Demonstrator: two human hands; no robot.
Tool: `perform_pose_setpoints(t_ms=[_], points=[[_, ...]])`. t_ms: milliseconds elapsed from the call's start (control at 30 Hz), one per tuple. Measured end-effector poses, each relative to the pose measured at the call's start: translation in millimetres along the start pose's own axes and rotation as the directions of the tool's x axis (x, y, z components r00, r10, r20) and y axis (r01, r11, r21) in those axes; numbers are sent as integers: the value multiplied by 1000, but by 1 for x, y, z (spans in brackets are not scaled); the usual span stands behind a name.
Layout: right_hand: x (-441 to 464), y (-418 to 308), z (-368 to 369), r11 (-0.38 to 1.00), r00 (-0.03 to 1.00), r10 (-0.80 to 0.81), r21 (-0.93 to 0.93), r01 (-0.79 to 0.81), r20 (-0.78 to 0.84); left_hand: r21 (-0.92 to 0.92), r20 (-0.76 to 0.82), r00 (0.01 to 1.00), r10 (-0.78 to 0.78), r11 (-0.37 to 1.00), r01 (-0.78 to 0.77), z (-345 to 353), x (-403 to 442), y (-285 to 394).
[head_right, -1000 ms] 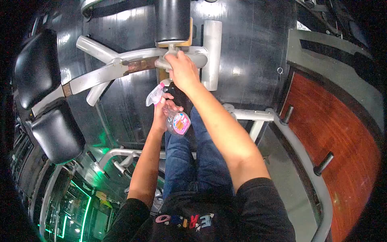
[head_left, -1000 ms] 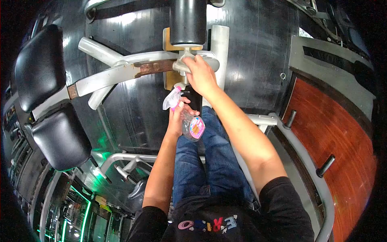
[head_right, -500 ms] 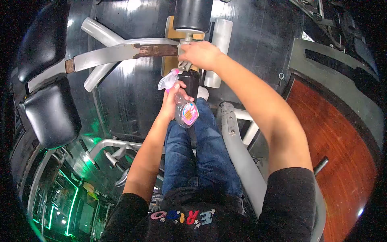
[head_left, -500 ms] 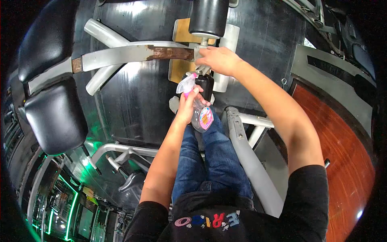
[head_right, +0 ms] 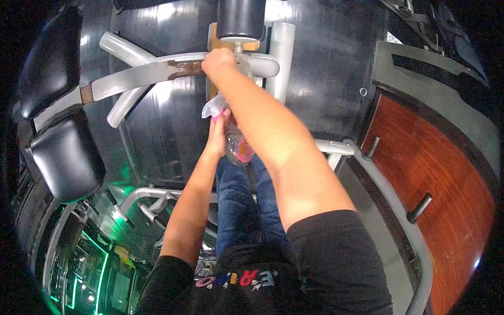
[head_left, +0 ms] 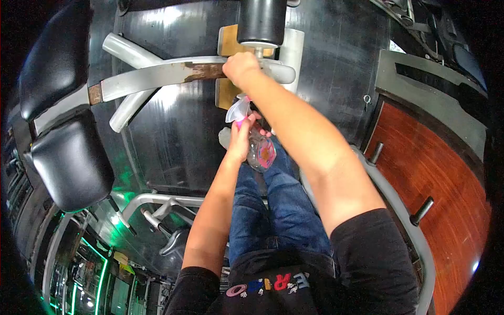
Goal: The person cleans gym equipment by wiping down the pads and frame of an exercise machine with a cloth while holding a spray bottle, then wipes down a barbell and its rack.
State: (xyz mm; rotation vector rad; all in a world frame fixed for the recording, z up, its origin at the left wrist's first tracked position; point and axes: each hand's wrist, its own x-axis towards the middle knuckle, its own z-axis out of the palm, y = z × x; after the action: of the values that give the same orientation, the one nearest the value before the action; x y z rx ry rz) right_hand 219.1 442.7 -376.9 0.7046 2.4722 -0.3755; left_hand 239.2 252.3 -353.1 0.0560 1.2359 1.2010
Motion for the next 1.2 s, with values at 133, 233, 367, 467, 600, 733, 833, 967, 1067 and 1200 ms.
perform_pose_setpoints(t_ms=[133, 233, 367, 467, 600, 733, 833, 967, 1067, 1200], points=[[-19, 20, 0, 986, 992, -126, 106, 126, -2, -76, 6, 998, -65, 995, 65, -3, -5, 0], [-45, 41, 25, 914, 946, -125, 336, 227, -300, -119, 39, 997, -61, 991, 65, -5, -1, -5], [-85, 62, 37, 585, 905, 276, 804, 108, -323, -111, 44, 996, -80, 990, 84, -6, 1, -6], [-111, 76, 35, 363, 810, 540, 932, 21, -229, -121, 49, 996, -73, 990, 78, -5, 0, -4], [-128, 56, 2, 501, 605, 646, 856, 124, -466, -120, 38, 997, -73, 990, 77, -5, 0, -3], [-100, 32, 38, 820, 822, 101, 515, 251, -560, -138, 30, 998, -64, 988, 68, -5, 0, -4], [-84, 30, 45, 916, 872, -71, 314, 249, -484, -231, -33, 997, -67, 971, 57, -3, -2, -7], [-59, 43, 38, 942, 868, -263, 84, 326, -421, -268, -48, 997, -67, 962, 52, -4, -2, -11], [-33, 35, 37, 949, 886, -314, -95, 300, -343, -271, -50, 996, -71, 961, 55, -3, -1, -8], [2, 6, 17, 990, 993, -118, -76, 117, -3, -244, -57, 996, -75, 968, 59, -4, 1, -7]])
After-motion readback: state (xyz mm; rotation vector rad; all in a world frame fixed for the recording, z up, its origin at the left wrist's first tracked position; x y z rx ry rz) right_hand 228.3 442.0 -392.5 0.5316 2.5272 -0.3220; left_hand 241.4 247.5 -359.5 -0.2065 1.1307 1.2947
